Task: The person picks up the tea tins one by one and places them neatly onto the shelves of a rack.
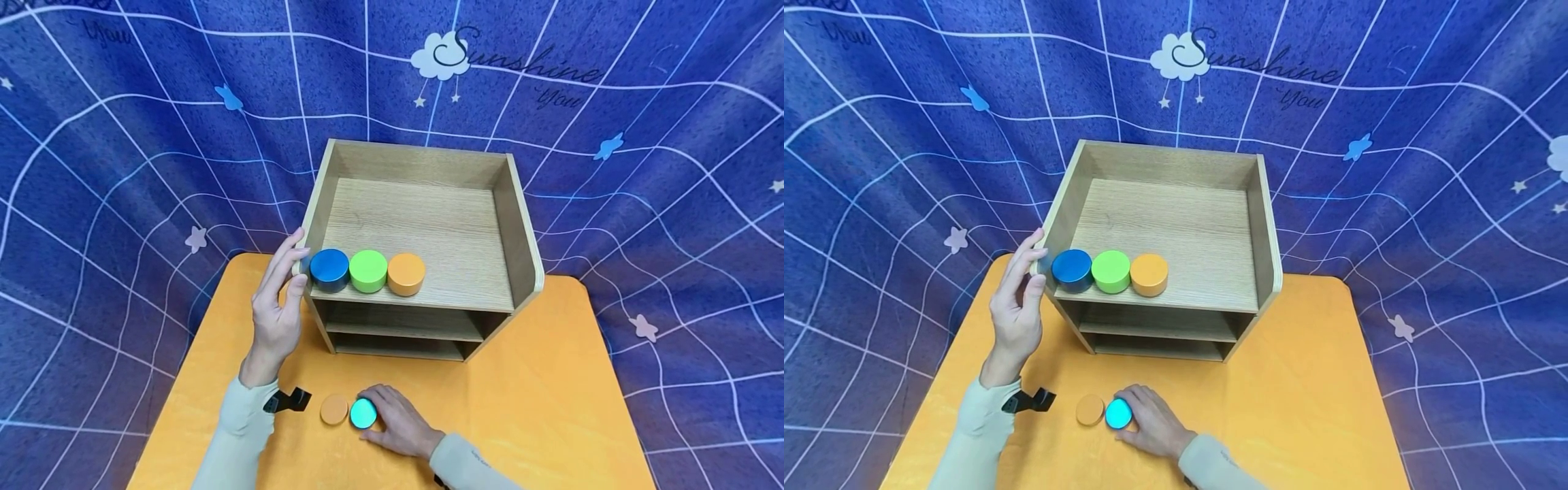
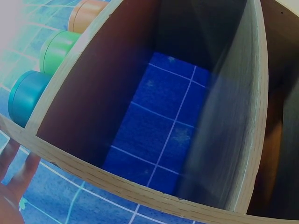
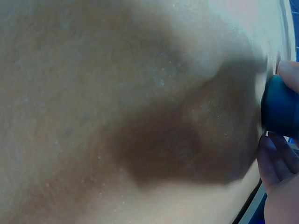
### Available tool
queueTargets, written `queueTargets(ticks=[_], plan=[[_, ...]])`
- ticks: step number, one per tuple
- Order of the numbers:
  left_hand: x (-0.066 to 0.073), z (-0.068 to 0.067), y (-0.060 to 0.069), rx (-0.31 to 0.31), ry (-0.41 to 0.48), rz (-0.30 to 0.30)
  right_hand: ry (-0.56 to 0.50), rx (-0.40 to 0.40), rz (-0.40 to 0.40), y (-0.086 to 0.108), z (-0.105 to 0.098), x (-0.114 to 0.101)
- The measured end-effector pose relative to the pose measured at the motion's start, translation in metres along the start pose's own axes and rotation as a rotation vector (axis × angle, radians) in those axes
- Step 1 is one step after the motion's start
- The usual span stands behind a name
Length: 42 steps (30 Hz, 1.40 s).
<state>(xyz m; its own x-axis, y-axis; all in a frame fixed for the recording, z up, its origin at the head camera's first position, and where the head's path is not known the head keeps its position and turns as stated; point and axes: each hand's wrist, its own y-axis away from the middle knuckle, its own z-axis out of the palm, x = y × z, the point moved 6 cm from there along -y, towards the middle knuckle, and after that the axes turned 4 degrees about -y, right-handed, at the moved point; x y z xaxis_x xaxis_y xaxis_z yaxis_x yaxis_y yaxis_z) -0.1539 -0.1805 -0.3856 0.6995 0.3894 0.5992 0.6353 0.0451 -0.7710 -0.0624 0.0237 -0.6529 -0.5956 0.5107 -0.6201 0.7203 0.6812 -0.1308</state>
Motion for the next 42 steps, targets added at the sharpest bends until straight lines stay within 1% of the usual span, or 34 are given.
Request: queueTargets(ticks=[5, 14, 23, 31, 42], plan=[[0.0005, 0.0004, -0.0005, -0.002, 0.000, -0.003, -0.002, 0.007, -0.007, -0.0014, -0.0009, -0.0015], [-0.0013, 0.0003, -0.0001, 0.003, -0.009, -0.003, -0.015, 0.001, 0.013, -0.0012, 0.0018, 0.0000], [0.0007, 0.0004, -0.0009, 0.000, -0.005, -0.006, -0.066, 0.001, 0.022, -0.0012, 0.0020, 0.0007], [-0.0002, 0.0002, -0.0001, 0.003, 0.000, -0.002, -0.068, 0.019, 0.019, -0.0006, 0.0017, 0.0011], [-0.0006, -0.0003, -0.0005, 0.013, -0.003, 0.006, -0.097, 0.018, 0.051, 0.0004, -0.0037, 0.0002]])
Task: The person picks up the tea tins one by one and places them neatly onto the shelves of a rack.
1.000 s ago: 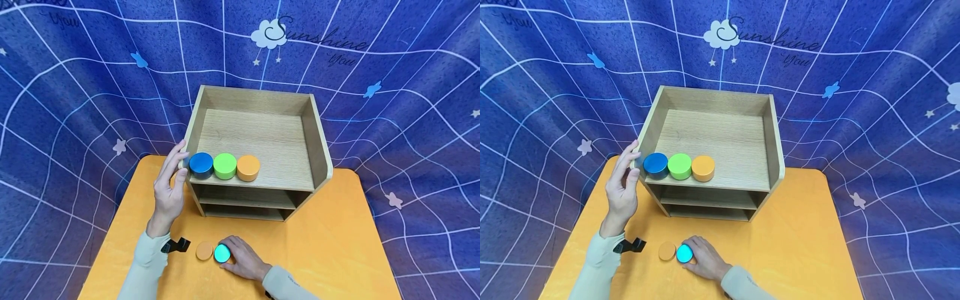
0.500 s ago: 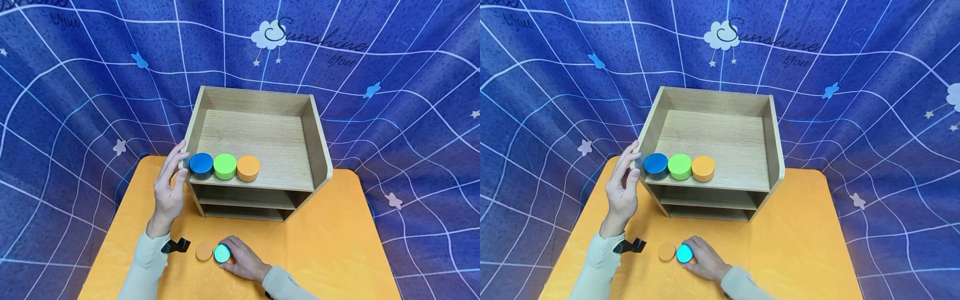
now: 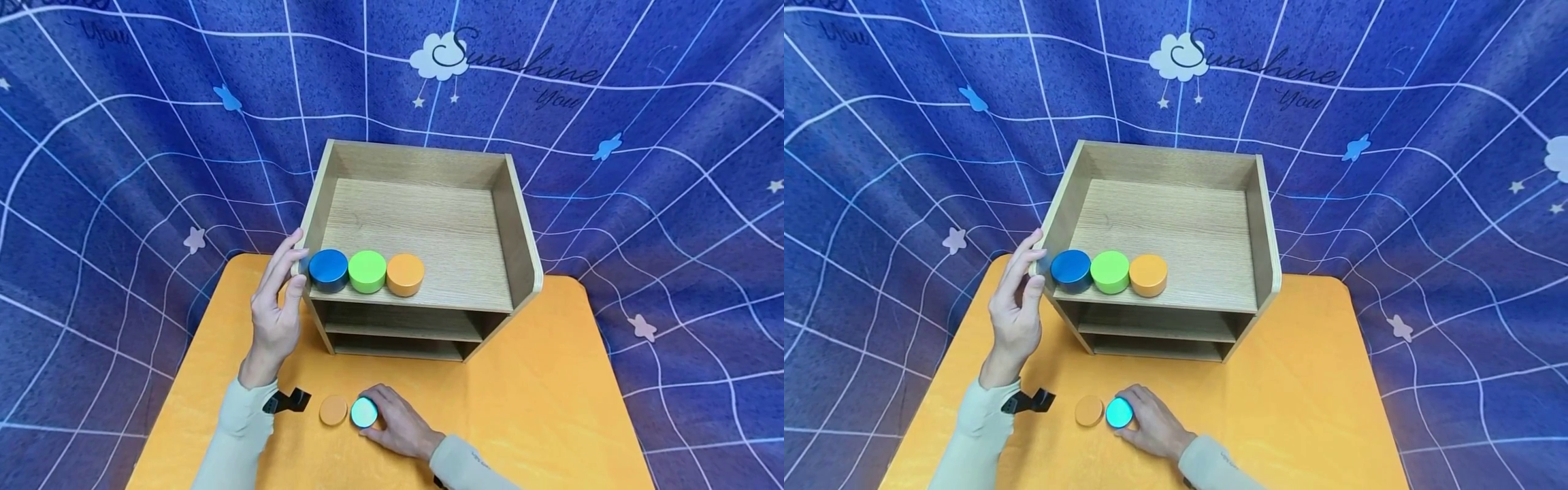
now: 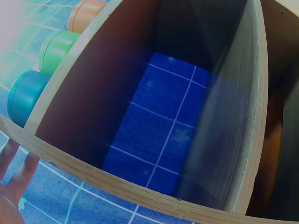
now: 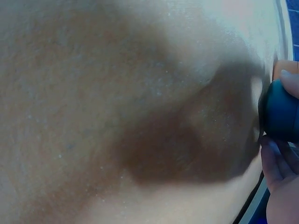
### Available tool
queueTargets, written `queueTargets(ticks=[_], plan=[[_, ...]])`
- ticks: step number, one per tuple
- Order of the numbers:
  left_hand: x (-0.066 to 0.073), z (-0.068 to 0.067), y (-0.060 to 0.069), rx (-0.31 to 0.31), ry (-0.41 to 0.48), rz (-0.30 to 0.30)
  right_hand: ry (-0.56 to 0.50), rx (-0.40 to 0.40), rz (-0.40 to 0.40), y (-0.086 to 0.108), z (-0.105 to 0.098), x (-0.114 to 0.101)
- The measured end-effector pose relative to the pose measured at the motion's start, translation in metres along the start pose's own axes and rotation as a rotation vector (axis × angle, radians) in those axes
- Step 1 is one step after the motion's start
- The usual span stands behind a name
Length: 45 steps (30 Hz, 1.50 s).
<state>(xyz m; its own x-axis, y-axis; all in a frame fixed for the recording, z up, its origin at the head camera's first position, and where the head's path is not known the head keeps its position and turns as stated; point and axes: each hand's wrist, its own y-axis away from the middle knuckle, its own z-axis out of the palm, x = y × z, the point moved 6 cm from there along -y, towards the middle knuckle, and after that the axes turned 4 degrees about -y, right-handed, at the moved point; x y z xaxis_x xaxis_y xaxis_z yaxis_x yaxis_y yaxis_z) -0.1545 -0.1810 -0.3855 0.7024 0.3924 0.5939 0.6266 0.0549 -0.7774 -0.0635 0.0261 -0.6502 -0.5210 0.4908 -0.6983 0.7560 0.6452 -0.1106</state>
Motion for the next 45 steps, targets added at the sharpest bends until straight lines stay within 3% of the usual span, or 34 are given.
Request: queueTargets(ticks=[18, 29, 31, 38, 42, 45], plan=[[0.002, 0.000, 0.000, -0.008, 0.002, -0.007, -0.024, 0.054, 0.050, 0.008, -0.014, 0.000], [-0.001, 0.000, 0.000, -0.006, 0.000, 0.000, -0.034, 0.098, 0.055, 0.016, -0.034, 0.000], [0.004, 0.001, -0.002, -0.003, 0.001, 0.006, -0.036, 0.104, 0.057, 0.020, -0.039, -0.001], [0.040, 0.002, -0.015, 0.004, 0.006, 0.023, -0.016, 0.143, 0.024, 0.031, -0.056, -0.005], [0.041, 0.002, -0.015, 0.001, 0.002, 0.018, -0.004, 0.151, 0.022, 0.035, -0.064, -0.007], [0.034, 0.001, -0.012, 0.003, -0.004, 0.012, 0.003, 0.151, 0.018, 0.036, -0.069, -0.009]])
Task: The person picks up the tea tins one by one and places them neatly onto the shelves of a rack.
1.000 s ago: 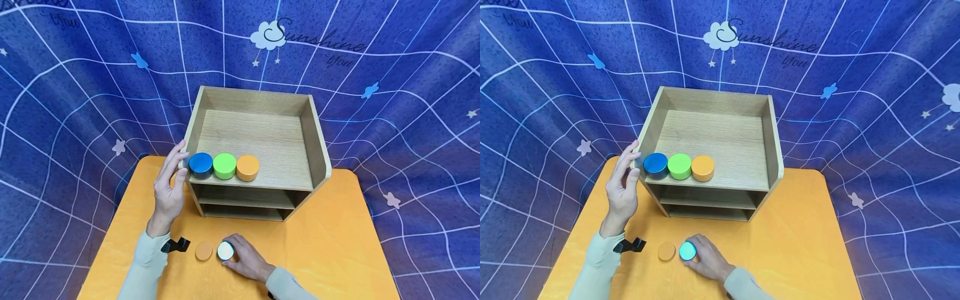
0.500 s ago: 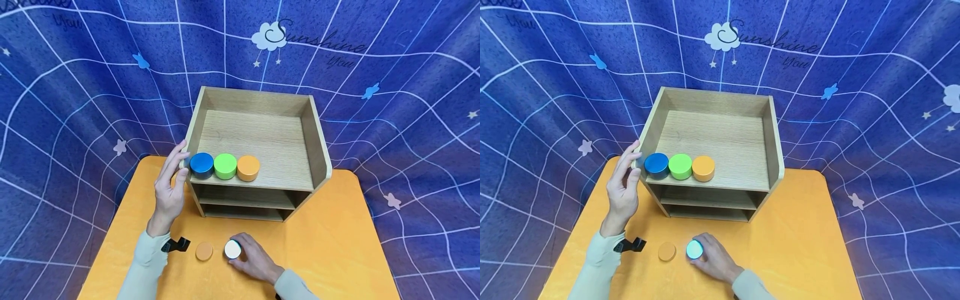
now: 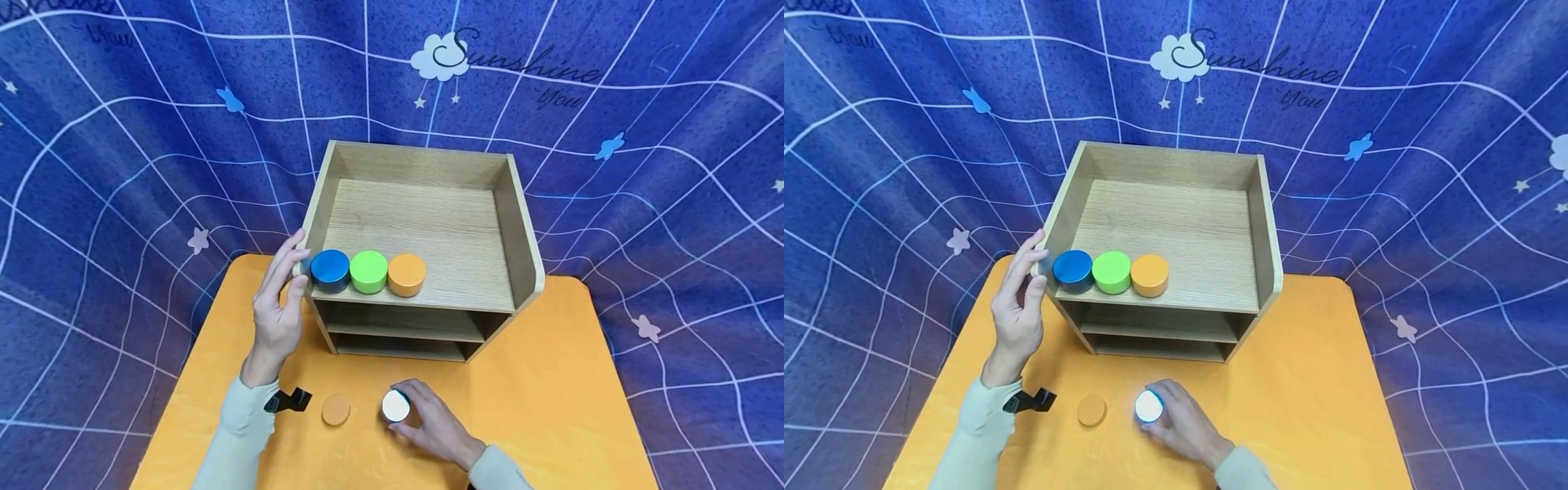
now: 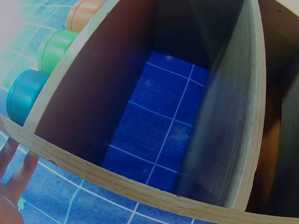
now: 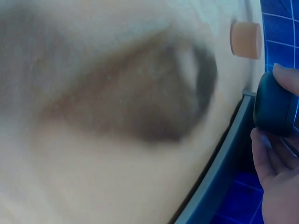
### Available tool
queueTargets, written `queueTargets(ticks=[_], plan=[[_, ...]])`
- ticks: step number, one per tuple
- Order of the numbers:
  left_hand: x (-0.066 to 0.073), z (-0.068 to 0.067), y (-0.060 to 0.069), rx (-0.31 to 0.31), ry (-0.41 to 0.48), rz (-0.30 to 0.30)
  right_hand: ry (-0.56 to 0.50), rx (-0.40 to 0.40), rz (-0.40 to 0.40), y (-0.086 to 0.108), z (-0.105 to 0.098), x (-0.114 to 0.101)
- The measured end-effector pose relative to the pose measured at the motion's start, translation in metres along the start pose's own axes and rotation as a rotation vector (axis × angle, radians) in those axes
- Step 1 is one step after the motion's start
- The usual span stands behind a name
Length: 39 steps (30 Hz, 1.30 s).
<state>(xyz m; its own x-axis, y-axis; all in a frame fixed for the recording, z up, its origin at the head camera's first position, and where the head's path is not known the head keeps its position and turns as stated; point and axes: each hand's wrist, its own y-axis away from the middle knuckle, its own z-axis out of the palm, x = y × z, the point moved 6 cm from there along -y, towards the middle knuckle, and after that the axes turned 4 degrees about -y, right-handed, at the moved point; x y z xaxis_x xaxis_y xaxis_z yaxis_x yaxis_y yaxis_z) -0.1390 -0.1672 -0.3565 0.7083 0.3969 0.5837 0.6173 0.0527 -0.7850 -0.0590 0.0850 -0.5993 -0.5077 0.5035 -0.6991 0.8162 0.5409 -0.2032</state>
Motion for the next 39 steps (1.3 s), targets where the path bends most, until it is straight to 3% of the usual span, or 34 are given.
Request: queueTargets(ticks=[5, 9, 26, 39], plan=[[-0.023, -0.002, 0.009, 0.009, -0.010, -0.008, 0.001, -0.002, -0.012, 0.001, -0.008, -0.005], [-0.033, -0.003, 0.012, 0.011, -0.005, -0.007, -0.002, 0.013, -0.028, 0.001, -0.016, -0.010], [-0.031, -0.002, 0.011, -0.004, 0.016, -0.013, 0.032, 0.088, -0.078, 0.010, -0.048, -0.028], [-0.034, -0.001, 0.013, -0.002, 0.024, -0.010, 0.050, 0.087, -0.087, 0.009, -0.072, -0.043]])
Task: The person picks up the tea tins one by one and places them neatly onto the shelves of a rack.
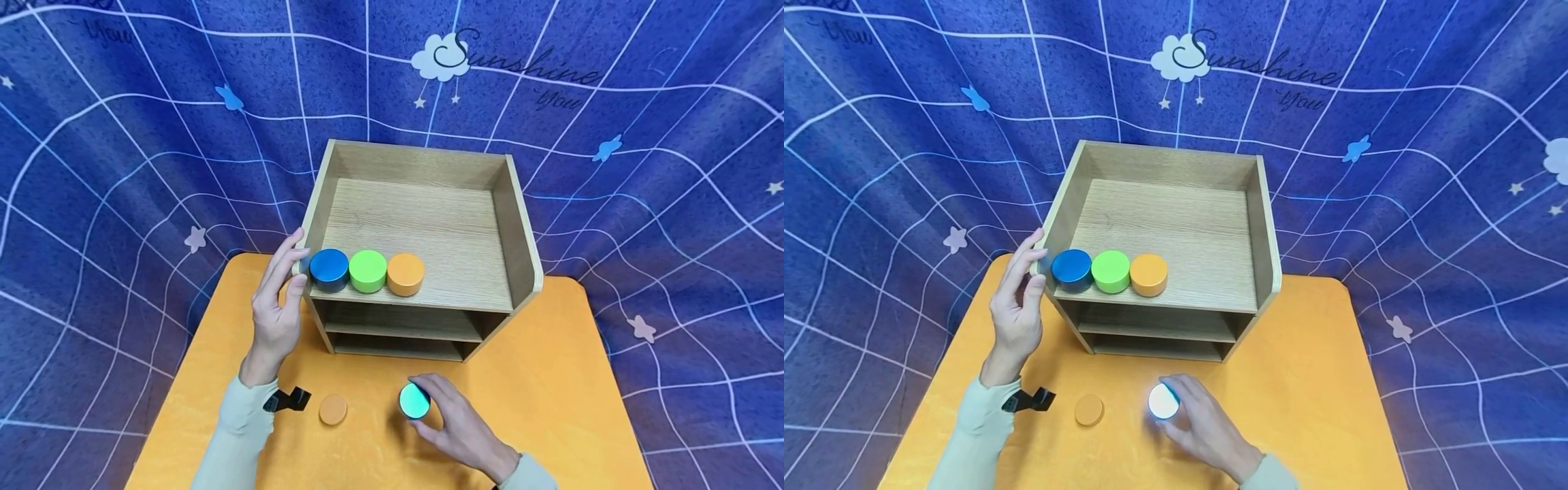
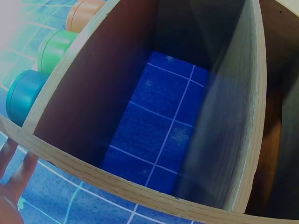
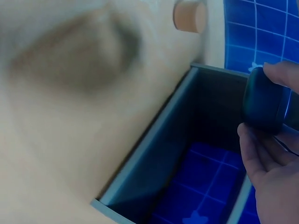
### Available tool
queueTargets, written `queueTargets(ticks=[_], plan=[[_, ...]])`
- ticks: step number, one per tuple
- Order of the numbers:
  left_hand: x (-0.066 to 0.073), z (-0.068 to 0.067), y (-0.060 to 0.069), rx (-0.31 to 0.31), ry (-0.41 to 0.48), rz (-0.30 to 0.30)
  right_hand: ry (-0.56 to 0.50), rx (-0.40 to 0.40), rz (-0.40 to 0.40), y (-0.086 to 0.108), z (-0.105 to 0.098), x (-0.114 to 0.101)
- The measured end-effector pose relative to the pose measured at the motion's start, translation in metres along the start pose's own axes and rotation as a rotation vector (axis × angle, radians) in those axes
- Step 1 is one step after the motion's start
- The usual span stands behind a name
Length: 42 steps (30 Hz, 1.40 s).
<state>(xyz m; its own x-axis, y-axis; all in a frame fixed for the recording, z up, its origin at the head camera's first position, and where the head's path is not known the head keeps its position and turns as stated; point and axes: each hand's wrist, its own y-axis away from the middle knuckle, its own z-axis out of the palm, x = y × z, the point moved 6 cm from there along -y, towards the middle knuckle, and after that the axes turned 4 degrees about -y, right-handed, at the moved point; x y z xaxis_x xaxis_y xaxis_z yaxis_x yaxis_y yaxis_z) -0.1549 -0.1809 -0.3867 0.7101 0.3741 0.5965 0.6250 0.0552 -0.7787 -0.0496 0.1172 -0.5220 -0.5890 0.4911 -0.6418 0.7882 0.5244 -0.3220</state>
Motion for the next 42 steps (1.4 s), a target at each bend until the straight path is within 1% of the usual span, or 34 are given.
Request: queueTargets(ticks=[4, 7, 16, 19, 23, 25, 30, 32, 34, 38, 42], plan=[[0.000, 0.000, 0.000, 0.004, -0.002, 0.004, -0.014, 0.002, -0.005, -0.003, -0.011, -0.006], [0.000, 0.000, 0.000, 0.005, -0.003, 0.005, -0.018, 0.012, -0.025, -0.005, -0.021, -0.011], [0.002, 0.000, -0.001, -0.001, -0.007, 0.003, 0.002, 0.003, -0.050, -0.013, -0.048, -0.024], [0.001, 0.000, 0.000, 0.000, -0.009, 0.005, -0.001, 0.009, -0.042, -0.017, -0.057, -0.028], [0.002, 0.001, 0.000, -0.001, -0.009, 0.010, -0.023, 0.006, -0.004, -0.023, -0.070, -0.033], [0.002, 0.001, 0.000, 0.001, -0.007, 0.012, -0.024, 0.009, -0.009, -0.026, -0.077, -0.037], [0.000, 0.000, 0.000, 0.008, -0.008, 0.015, -0.005, 0.045, -0.091, -0.035, -0.098, -0.049], [0.000, 0.000, 0.000, 0.009, -0.009, 0.014, -0.003, 0.060, -0.107, -0.039, -0.107, -0.054], [0.000, 0.000, 0.000, 0.011, -0.012, 0.012, -0.005, 0.076, -0.105, -0.043, -0.114, -0.057], [0.000, 0.000, -0.001, 0.014, -0.017, 0.009, 0.008, 0.113, -0.068, -0.053, -0.128, -0.059], [-0.001, 0.000, 0.000, 0.007, -0.008, 0.008, 0.024, 0.160, -0.059, -0.061, -0.139, -0.060]])
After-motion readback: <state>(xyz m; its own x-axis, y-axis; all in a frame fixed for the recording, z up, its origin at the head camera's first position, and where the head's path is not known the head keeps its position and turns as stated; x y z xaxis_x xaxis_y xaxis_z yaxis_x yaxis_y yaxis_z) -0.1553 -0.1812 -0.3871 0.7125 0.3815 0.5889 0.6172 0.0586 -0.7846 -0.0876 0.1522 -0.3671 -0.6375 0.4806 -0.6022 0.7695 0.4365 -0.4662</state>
